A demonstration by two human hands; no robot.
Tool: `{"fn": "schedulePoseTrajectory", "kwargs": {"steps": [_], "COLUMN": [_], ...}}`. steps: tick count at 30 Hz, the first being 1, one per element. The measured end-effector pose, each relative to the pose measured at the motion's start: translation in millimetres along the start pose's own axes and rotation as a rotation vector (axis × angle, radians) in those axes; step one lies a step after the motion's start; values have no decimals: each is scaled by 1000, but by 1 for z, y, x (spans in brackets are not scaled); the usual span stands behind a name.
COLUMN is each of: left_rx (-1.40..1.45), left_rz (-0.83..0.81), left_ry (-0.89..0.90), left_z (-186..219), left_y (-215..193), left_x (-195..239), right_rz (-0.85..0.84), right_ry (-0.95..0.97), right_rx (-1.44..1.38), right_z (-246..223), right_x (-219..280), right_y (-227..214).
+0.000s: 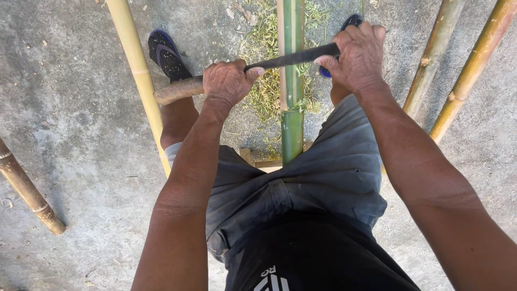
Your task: Shave a bamboo pole using a large knife/machete to smooth the surface.
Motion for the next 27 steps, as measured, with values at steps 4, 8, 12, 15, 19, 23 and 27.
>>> {"fn": "schedulePoseTrajectory", "kwargs": {"steps": [4,8,12,15,19,23,27], "left_rx": [-2,23,34,18,-4,-48,-38], "left_rz": [-90,-133,-108,-103,-54,-114,44], "left_ry": [-39,-35,18,41,98,96,95], "left_z": [2,-4,-1,-4,-8,-5,-2], "left_y": [4,22,24,25,30,18,-21], "left_x": [24,53,72,72,49,-1,-80], "right_rz": [-50,-155,4,-26,-75,-157,-27], "right_ry": [9,85,-6,65,82,44,-95], "right_rx": [26,-38,-1,-55,-64,-65,73], "right_z": [-10,-19,-49,-55,-36,-3,60], "right_x": [17,51,84,78,60,8,-67], "right_y": [9,25,7,-7,1,3,12]}}
Point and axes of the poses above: each hand's wrist, its own x-axis away from the middle knuckle, its own y-axis out of the palm, z = x × y, the point moved 8 cm from there along -x, towards the middle knuckle, and after that the axes turned 9 degrees about -y, right-handed, at the moved point
